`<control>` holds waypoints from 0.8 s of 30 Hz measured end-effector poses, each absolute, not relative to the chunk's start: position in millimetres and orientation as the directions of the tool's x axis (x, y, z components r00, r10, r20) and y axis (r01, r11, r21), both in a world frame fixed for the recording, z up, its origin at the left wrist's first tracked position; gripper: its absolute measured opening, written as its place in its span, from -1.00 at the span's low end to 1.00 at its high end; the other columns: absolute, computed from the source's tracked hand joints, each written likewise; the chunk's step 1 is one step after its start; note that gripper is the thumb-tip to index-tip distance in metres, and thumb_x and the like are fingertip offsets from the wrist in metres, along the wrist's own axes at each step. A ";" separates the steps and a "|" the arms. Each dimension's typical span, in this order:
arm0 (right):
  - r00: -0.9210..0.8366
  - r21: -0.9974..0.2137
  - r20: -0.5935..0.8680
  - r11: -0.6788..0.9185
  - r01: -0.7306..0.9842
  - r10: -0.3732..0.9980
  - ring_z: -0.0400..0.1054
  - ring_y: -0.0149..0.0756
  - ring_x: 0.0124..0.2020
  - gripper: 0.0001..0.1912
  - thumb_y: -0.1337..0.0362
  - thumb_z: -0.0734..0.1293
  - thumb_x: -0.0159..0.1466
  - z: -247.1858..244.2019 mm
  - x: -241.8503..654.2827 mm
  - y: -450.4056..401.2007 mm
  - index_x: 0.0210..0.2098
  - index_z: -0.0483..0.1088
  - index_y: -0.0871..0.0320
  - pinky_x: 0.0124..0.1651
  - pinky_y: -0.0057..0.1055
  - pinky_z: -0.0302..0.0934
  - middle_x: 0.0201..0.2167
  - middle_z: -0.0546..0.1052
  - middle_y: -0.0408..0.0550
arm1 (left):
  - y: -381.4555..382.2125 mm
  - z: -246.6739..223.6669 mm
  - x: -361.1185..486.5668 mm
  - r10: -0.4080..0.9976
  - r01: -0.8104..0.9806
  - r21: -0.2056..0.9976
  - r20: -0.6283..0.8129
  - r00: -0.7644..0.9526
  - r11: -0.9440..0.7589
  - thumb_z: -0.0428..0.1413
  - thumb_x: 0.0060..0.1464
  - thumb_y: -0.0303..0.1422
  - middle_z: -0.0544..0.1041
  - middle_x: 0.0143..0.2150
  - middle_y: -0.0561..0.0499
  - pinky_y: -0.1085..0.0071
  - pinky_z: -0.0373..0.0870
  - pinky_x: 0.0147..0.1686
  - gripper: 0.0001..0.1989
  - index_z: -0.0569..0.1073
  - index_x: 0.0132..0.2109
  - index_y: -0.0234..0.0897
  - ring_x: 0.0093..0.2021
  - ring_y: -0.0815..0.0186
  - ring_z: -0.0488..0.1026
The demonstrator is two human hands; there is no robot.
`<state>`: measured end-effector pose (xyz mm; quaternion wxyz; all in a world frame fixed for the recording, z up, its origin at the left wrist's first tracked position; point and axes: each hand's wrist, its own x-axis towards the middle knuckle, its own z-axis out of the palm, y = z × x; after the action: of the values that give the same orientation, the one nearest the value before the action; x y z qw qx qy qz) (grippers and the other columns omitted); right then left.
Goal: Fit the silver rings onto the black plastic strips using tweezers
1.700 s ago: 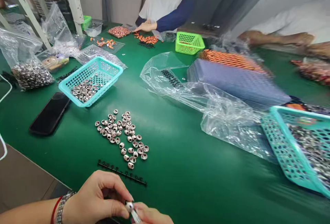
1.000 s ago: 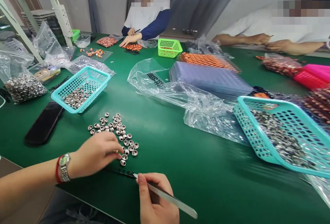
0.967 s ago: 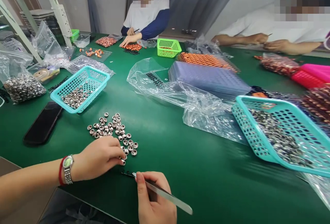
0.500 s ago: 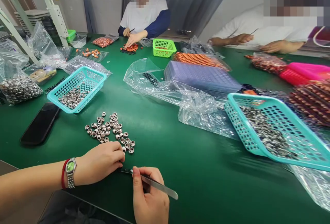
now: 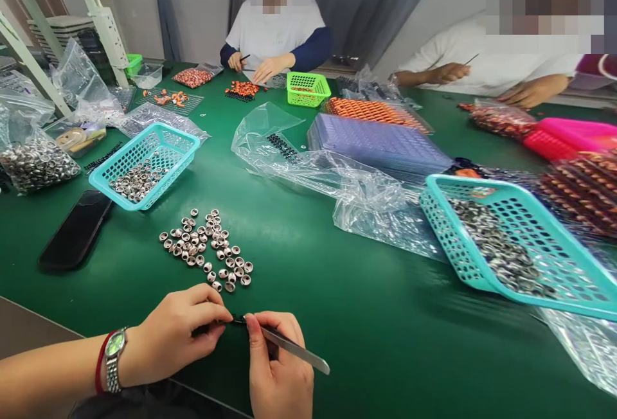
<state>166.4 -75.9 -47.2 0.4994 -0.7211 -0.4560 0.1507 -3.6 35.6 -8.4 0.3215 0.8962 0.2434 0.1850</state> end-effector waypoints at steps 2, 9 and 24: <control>0.528 -0.871 0.231 -0.068 0.487 0.817 0.51 -0.37 -0.47 -0.69 0.02 0.37 0.45 -45.6 166.5 -75.9 -0.33 0.53 0.06 -0.40 -0.52 0.39 -0.41 0.58 -0.13 | 38.1 -9.4 -3.5 0.598 0.329 0.745 0.116 0.793 -0.581 0.19 0.20 -0.56 0.63 -0.19 -0.03 0.49 0.50 -0.30 -0.78 0.68 -0.09 -0.27 -0.33 0.33 0.57; 0.554 -0.929 0.124 -0.100 0.357 0.823 0.47 -0.36 -0.47 -0.65 -0.06 0.41 0.40 -41.6 167.8 -77.2 -0.37 0.55 0.05 -0.39 -0.51 0.39 -0.45 0.56 -0.13 | 47.7 -3.3 -1.3 0.645 0.330 0.897 -0.069 0.761 -0.294 0.22 0.12 -0.57 0.55 -0.21 0.00 0.48 0.53 -0.31 -0.82 0.67 -0.17 -0.30 -0.36 0.37 0.54; 0.619 -0.927 0.368 0.323 0.190 0.694 0.50 -0.36 -0.40 -0.88 0.21 0.44 0.43 -47.7 145.4 -83.2 -0.26 0.51 0.05 -0.35 -0.47 0.42 -0.43 0.57 -0.15 | 22.4 10.3 -4.6 0.709 0.052 0.942 -0.285 0.645 0.332 0.43 0.01 -0.37 0.65 -0.28 0.03 0.41 0.54 -0.15 -0.75 0.67 -0.12 -0.26 -0.25 0.29 0.58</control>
<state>145.4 -83.2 -47.7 0.7089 -0.5541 -0.3987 0.1777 -4.6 22.4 10.3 0.7339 0.5330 0.3569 0.2236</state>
